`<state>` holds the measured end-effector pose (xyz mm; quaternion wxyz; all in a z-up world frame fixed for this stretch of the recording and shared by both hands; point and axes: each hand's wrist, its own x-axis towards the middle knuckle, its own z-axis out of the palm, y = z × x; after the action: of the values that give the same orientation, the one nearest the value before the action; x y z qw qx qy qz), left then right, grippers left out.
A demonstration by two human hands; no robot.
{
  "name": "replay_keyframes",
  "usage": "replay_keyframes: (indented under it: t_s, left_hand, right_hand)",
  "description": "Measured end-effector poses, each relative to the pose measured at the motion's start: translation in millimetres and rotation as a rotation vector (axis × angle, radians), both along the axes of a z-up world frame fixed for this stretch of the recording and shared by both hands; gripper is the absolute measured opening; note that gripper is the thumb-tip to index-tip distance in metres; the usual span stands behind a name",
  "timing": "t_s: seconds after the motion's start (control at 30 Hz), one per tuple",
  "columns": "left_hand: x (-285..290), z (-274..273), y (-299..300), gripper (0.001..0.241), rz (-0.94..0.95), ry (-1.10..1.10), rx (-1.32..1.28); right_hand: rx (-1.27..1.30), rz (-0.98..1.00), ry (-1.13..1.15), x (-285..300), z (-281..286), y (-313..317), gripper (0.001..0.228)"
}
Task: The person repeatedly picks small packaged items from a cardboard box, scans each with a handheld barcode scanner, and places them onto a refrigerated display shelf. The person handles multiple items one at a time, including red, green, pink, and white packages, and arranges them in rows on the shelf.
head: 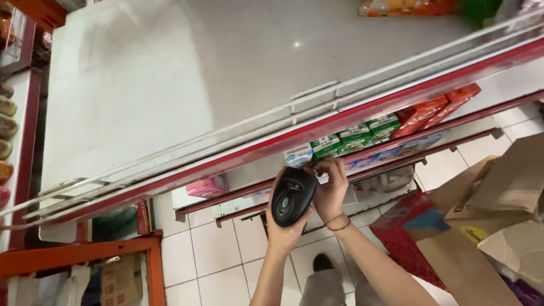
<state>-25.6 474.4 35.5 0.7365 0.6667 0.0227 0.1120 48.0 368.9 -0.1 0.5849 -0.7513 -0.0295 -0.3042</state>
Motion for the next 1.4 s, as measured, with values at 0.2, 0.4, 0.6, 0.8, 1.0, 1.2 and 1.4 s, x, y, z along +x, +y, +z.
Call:
replay_keyframes:
  t_s: [0.2,0.4,0.6,0.8,1.0,1.2,1.4]
  left_hand:
    - [-42,-35,-8,0.076,0.019,0.188,-0.027]
    - [-85,-88,-45,0.032,-0.146,0.392,-0.065]
    - [-100,-91,-112,0.037,-0.411,0.410,-0.019]
    - [-79,-68,-194,0.059,-0.491,0.328,-0.042]
    - [-50,-20,-270,0.047,-0.660,0.216,-0.142]
    - [-26,31,-360,0.038,-0.816,0.200,-0.879]
    - [-9,28,-428,0.033,-0.618,0.321,-0.946]
  right_hand:
    - [-0.093,0.024,0.025,-31,-11,-34,0.027]
    - [-0.116,-0.009,0.176,-86,-34,-113,0.024]
    - [-0.098,-0.123,0.280,-147,-25,-213,0.020]
    - [-0.310,-0.282,0.196,-183,21,-319,0.024]
    - [-0.438,-0.254,0.232,-175,82,-448,0.026]
    - [-0.549,0.158,0.547,-128,82,-557,0.033]
    - [-0.966,0.598,1.020,-85,-19,-600,0.040]
